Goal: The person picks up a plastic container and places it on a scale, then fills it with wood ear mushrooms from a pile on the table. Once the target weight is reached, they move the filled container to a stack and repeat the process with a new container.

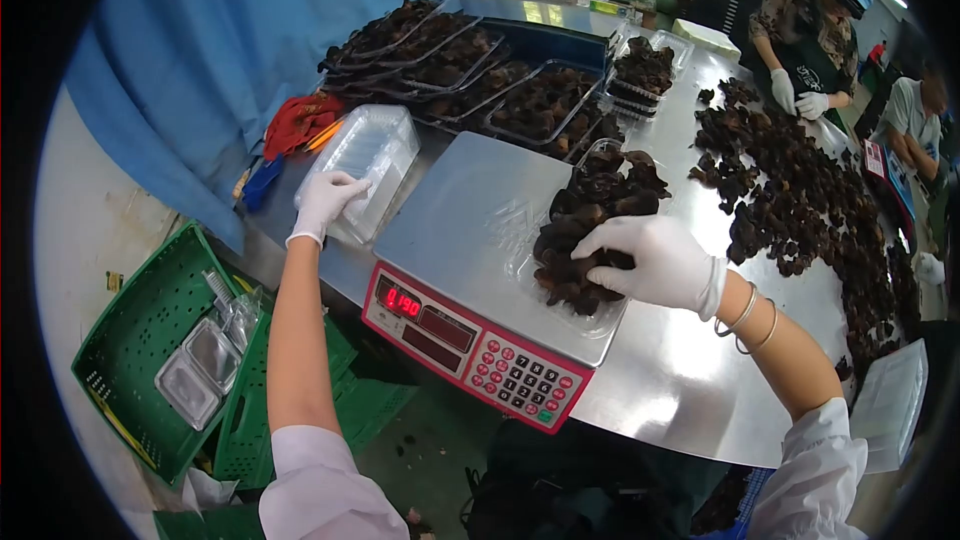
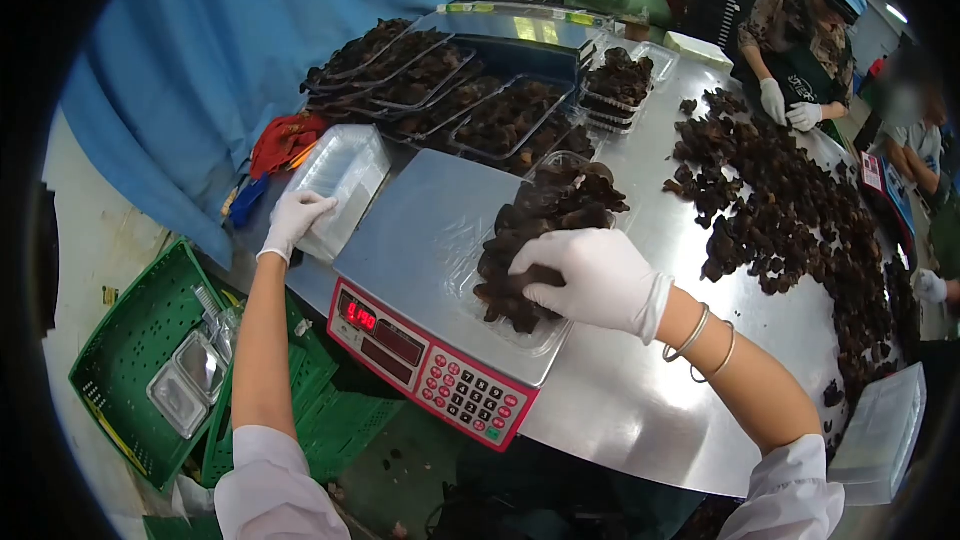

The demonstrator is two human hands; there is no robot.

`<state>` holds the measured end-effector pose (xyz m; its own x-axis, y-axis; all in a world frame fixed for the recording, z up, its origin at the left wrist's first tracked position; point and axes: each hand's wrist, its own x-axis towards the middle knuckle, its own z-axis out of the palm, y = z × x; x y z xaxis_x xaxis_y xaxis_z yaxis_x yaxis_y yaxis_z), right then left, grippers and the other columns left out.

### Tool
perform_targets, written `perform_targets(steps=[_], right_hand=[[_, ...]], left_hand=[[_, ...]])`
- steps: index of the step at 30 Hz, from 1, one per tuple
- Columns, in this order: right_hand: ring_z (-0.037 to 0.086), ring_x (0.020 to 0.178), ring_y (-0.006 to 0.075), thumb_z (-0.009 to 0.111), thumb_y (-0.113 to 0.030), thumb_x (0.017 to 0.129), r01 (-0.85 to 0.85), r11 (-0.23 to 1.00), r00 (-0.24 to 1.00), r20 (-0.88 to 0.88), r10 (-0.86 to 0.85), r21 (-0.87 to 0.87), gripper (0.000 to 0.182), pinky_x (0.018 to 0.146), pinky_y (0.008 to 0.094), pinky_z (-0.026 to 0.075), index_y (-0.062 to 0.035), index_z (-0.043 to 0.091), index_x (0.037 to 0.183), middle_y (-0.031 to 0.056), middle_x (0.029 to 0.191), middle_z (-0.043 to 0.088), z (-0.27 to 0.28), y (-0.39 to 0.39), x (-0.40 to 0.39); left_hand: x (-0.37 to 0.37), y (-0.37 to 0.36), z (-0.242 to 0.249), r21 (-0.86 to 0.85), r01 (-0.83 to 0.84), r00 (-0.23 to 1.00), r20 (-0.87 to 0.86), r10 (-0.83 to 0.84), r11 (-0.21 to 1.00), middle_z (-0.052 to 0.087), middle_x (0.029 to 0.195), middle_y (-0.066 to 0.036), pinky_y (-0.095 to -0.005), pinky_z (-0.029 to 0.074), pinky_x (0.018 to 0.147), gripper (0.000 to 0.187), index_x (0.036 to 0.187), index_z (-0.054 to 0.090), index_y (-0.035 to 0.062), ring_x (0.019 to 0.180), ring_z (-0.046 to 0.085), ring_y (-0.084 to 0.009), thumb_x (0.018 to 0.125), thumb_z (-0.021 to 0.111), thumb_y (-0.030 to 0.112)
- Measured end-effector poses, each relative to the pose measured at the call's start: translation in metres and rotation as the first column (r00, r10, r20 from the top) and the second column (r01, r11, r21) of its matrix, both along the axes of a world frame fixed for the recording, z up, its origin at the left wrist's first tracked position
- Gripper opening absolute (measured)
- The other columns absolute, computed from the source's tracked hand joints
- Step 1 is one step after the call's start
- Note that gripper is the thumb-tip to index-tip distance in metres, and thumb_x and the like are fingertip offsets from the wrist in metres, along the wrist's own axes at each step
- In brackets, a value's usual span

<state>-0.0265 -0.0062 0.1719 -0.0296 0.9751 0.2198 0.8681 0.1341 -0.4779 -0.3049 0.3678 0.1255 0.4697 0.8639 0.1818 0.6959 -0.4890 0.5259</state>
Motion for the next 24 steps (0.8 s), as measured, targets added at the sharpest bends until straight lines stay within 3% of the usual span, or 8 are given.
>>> perform_targets(steps=[1,5,8,14,17,20,21,24], right_hand=[[0.069,0.084,0.0254,0.073,-0.019,0.080,0.003,0.996,0.991,-0.134,0.009,0.088,0.024,0.075,0.0349,0.055,-0.0119,0.071,0.103,0.0087,0.092,0.070,0.000,0.001,-0.001],[0.053,0.075,0.0017,0.074,-0.007,0.085,0.119,0.991,0.713,-0.688,-0.132,-0.067,0.023,0.064,0.0202,0.044,-0.0026,0.064,0.105,-0.0062,0.081,0.058,0.011,-0.013,0.008],[0.047,0.070,-0.0009,0.070,-0.011,0.088,0.258,0.954,0.590,-0.758,-0.279,-0.151,0.018,0.058,0.0172,0.037,-0.0069,0.063,0.104,-0.0072,0.082,0.057,0.019,-0.030,0.015],[0.030,0.054,0.0007,0.064,-0.021,0.094,0.271,0.959,0.373,-0.910,-0.180,-0.079,0.016,0.049,0.0183,0.022,-0.0081,0.060,0.103,-0.0091,0.068,0.041,-0.007,-0.050,0.041],[0.030,0.053,0.0013,0.062,-0.024,0.096,0.322,0.944,0.370,-0.907,-0.199,-0.076,0.016,0.048,0.0188,0.023,-0.0091,0.058,0.099,-0.0083,0.066,0.041,-0.010,-0.059,0.047],[0.031,0.052,0.0017,0.057,-0.024,0.098,0.346,0.938,0.434,-0.880,-0.194,-0.036,0.016,0.047,0.0183,0.025,-0.0107,0.052,0.090,-0.0071,0.066,0.040,-0.010,-0.067,0.058],[0.031,0.053,0.0018,0.057,-0.024,0.097,0.358,0.933,0.420,-0.885,-0.203,-0.044,0.016,0.047,0.0186,0.024,-0.0107,0.052,0.090,-0.0069,0.066,0.040,-0.008,-0.064,0.057],[0.032,0.057,0.0007,0.058,-0.022,0.097,0.329,0.941,0.398,-0.894,-0.207,-0.071,0.013,0.050,0.0178,0.024,-0.0099,0.055,0.094,-0.0070,0.071,0.041,0.008,-0.047,0.045]], left_hand=[[-0.001,-0.001,0.002,-0.005,-0.004,1.000,-0.003,0.004,1.000,0.067,0.065,0.000,-0.0257,0.045,0.061,0.032,0.082,0.078,0.0063,0.059,0.059,-0.0103,0.082,0.077,0.039],[-0.003,0.012,0.000,-0.121,0.047,0.998,0.045,-0.042,0.992,0.064,0.064,0.000,-0.0257,0.043,0.057,0.032,0.081,0.077,0.0038,0.057,0.056,-0.0092,0.084,0.078,0.036],[-0.006,0.024,0.000,-0.205,0.054,0.998,0.047,-0.045,0.977,0.063,0.063,0.001,-0.0256,0.042,0.054,0.035,0.081,0.076,0.0021,0.055,0.053,-0.0081,0.085,0.077,0.037],[-0.009,0.043,-0.007,-0.393,0.083,0.992,0.119,-0.039,0.916,0.063,0.066,0.000,-0.0247,0.041,0.051,0.030,0.083,0.074,0.0024,0.052,0.051,-0.0073,0.091,0.072,0.032],[-0.010,0.044,0.001,-0.013,-0.032,0.869,0.493,0.034,0.999,0.063,0.068,0.000,-0.0246,0.041,0.051,0.027,0.081,0.073,0.0040,0.054,0.051,-0.0067,0.094,0.069,0.028],[-0.010,-0.005,0.076,0.108,-0.039,0.662,0.747,-0.055,0.993,0.061,0.067,0.002,-0.0232,0.041,0.052,0.024,0.078,0.070,0.0025,0.057,0.053,-0.0057,0.094,0.067,0.021],[-0.008,-0.026,0.090,0.099,-0.039,0.666,0.745,-0.048,0.994,0.061,0.067,0.002,-0.0232,0.041,0.052,0.024,0.078,0.070,0.0025,0.057,0.053,-0.0057,0.094,0.067,0.021],[0.008,-0.103,0.104,0.337,0.034,0.920,0.357,-0.161,0.941,0.062,0.070,0.000,-0.0241,0.043,0.064,0.021,0.082,0.064,-0.0032,0.068,0.053,-0.0061,0.091,0.068,0.015]])
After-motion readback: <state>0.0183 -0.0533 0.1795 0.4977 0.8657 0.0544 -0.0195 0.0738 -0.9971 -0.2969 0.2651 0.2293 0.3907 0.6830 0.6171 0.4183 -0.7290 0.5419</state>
